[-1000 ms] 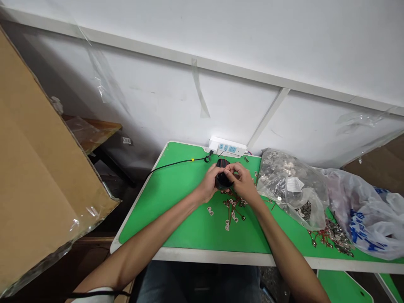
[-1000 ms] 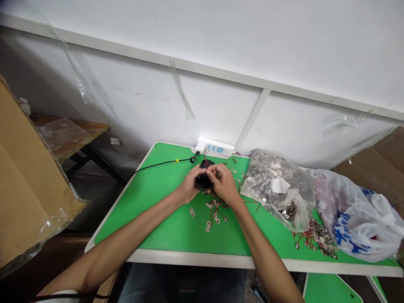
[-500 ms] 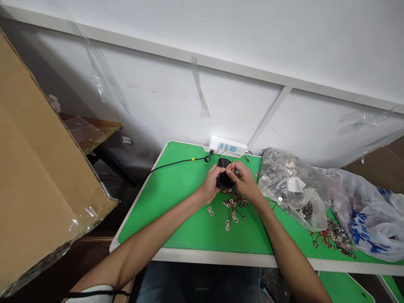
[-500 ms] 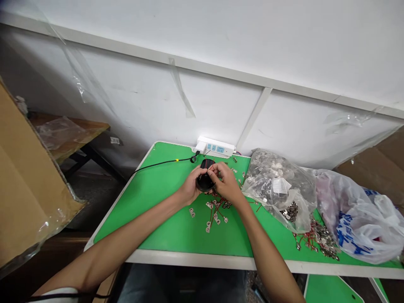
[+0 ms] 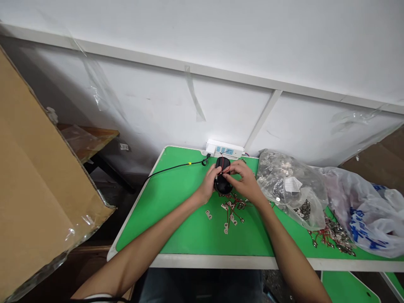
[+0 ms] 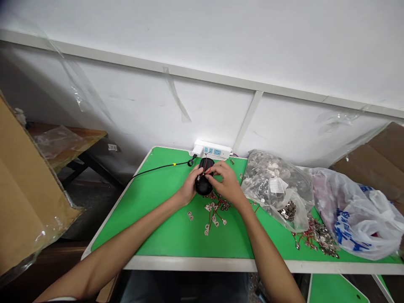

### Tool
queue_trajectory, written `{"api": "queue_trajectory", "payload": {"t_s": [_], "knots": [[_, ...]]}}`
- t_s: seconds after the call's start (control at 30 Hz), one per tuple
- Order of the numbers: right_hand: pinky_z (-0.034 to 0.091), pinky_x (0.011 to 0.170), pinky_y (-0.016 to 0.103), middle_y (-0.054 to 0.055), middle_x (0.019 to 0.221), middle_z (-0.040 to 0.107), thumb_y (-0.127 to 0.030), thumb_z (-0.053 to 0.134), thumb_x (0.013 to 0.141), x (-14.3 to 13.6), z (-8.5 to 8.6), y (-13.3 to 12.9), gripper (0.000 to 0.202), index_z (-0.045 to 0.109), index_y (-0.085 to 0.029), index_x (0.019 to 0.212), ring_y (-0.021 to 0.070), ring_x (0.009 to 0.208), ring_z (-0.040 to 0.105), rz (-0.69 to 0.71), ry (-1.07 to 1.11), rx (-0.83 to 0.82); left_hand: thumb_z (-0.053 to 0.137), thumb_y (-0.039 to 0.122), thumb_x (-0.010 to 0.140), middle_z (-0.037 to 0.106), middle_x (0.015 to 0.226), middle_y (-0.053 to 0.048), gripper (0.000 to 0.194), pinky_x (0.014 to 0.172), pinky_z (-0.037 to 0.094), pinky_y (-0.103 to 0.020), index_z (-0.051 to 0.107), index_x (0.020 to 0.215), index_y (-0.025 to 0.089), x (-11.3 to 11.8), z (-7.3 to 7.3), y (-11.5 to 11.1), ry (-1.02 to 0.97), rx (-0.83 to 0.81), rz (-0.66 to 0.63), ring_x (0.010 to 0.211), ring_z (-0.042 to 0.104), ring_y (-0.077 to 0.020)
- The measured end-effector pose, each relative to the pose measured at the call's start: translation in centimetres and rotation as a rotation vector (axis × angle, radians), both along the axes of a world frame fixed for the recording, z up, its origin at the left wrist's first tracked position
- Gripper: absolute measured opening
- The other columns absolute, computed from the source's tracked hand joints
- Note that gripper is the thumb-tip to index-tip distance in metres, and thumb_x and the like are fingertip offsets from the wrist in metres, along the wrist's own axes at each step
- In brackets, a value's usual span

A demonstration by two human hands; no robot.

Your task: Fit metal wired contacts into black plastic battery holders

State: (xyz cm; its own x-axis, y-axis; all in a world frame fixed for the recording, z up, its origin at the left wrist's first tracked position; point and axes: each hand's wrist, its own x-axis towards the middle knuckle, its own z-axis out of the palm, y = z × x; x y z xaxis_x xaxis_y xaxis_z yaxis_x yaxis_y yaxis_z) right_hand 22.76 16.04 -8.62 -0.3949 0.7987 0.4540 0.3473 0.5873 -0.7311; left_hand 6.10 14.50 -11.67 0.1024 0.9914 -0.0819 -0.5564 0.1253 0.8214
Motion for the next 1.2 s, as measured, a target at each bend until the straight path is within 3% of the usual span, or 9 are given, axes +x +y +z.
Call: {"api": "queue_trajectory", "payload": {"t_s": [0.1,0.2,0.4,0.5,0.63,0.8,0.9,1.07,1.2], "knots": [[0.057,0.093,0.046,0.008,0.106,0.069,-0.040,0.066,0.100,0.0,0.1,-0.1,0.016,0.075,-0.027,0.104,0.0255,0.102,0.066,0.003,-0.022,0.027,0.075,0.046,0.086,0.071,0.107,-0.003,0.038,0.097,0.050,-0.026,0.069,0.110,0.017,0.0,-0.3,0.2,0.092,0.084,0.044,0.111,0.064,-0.0217],[0.056,0.093,0.045,0.008,0.105,0.068,-0.037,0.064,0.101,-0.2,0.3,-0.5,0.014,0.073,-0.026,0.102,0.0256,0.103,0.065,0.023,-0.032,0.059,0.073,0.047,0.090,0.070,0.106,-0.003,0.034,0.100,0.048,-0.026,0.070,0.108,0.018,0.0,-0.2,0.2,0.165,0.116,0.062,0.112,0.062,-0.0215],[0.054,0.074,0.037,0.006,0.097,0.067,-0.043,0.065,0.101,-0.5,0.8,-1.1,0.018,0.071,-0.026,0.101,0.0210,0.081,0.062,-0.030,0.023,-0.023,0.078,0.047,0.086,0.073,0.104,-0.005,0.037,0.098,0.051,-0.028,0.070,0.107,0.018,0.3,0.2,0.3,0.078,-0.012,0.124,0.115,0.064,-0.0245],[0.054,0.072,0.036,0.005,0.097,0.068,-0.045,0.064,0.101,-0.6,0.8,-1.2,0.020,0.070,-0.026,0.100,0.0207,0.081,0.063,-0.035,0.054,-0.061,0.080,0.047,0.083,0.074,0.102,-0.005,0.039,0.096,0.053,-0.029,0.070,0.108,0.019,0.2,0.3,0.2,0.060,-0.067,0.142,0.115,0.066,-0.0248],[0.056,0.073,0.037,0.006,0.099,0.071,-0.045,0.066,0.099,-0.5,0.6,-1.1,0.020,0.072,-0.026,0.102,0.0222,0.086,0.065,-0.052,0.079,-0.072,0.081,0.047,0.083,0.075,0.103,-0.004,0.038,0.091,0.054,-0.027,0.070,0.107,0.019,0.1,0.3,-0.1,0.055,-0.073,0.115,0.109,0.068,-0.0230],[0.060,0.069,0.035,0.005,0.094,0.072,-0.049,0.073,0.095,-0.4,0.5,-0.9,0.031,0.073,-0.026,0.115,0.0214,0.082,0.067,0.004,0.283,-0.302,0.078,0.055,0.084,0.073,0.088,-0.001,0.045,0.070,0.055,-0.025,0.066,0.108,0.019,0.5,0.1,-0.5,0.013,-0.073,-0.002,0.081,0.070,-0.0185],[0.062,0.067,0.035,0.006,0.095,0.075,-0.053,0.076,0.092,-0.1,0.7,-0.9,0.032,0.077,-0.025,0.107,0.0218,0.082,0.069,0.019,0.318,-0.384,0.075,0.058,0.085,0.071,0.080,0.000,0.046,0.059,0.053,-0.025,0.063,0.108,0.019,0.5,0.0,-0.6,0.017,-0.077,-0.055,0.070,0.070,-0.0187],[0.065,0.074,0.040,0.006,0.097,0.078,-0.054,0.084,0.085,0.2,1.2,-0.9,0.032,0.081,-0.026,0.099,0.0233,0.085,0.073,-0.004,0.357,-0.406,0.073,0.057,0.088,0.075,0.086,-0.003,0.047,0.062,0.058,-0.028,0.063,0.113,0.019,0.3,-0.2,-0.6,0.009,-0.074,-0.101,0.072,0.074,-0.0215],[0.065,0.076,0.039,0.007,0.105,0.075,-0.048,0.087,0.084,0.4,1.3,-0.8,0.024,0.085,-0.028,0.096,0.0233,0.093,0.071,0.013,0.373,-0.308,0.075,0.058,0.087,0.077,0.087,-0.006,0.050,0.060,0.058,-0.029,0.065,0.113,0.017,0.2,0.3,-0.7,-0.017,-0.081,-0.120,0.073,0.074,-0.0226]]}}
